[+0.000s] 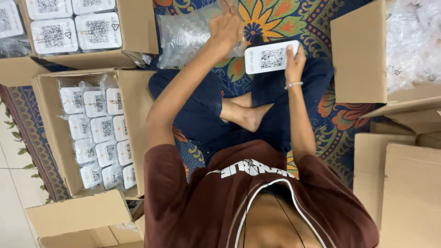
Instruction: The person packages small electronic items into plastic bags and places them into boxes for fulfillment.
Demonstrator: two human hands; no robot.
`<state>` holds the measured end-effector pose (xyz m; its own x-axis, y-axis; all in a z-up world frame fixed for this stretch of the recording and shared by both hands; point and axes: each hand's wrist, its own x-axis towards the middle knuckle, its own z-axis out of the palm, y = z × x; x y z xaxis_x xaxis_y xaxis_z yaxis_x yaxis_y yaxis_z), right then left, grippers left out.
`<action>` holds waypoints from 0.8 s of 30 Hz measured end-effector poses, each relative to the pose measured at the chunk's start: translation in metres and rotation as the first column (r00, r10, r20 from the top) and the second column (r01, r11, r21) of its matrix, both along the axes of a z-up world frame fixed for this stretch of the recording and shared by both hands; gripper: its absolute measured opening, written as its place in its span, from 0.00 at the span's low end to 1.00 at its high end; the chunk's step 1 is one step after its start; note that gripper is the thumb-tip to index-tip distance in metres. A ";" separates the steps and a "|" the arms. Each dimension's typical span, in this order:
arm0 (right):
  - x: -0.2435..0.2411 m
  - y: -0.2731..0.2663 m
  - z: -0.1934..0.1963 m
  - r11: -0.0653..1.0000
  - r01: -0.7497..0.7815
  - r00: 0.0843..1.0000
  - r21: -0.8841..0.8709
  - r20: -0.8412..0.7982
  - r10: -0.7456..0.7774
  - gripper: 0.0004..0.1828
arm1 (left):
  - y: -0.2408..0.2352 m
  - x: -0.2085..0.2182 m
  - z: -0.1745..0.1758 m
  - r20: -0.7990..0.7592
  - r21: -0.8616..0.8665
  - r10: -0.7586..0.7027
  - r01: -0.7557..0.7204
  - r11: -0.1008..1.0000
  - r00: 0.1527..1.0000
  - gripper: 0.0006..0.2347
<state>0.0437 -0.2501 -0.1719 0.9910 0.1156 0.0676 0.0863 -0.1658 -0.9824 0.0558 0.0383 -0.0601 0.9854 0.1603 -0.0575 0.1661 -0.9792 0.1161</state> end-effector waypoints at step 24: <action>-0.047 0.039 0.002 0.624 0.142 0.743 0.768 -0.500 0.446 0.29 | -0.062 -0.079 0.081 -0.019 -0.319 -0.388 0.362 0.876 0.922 0.43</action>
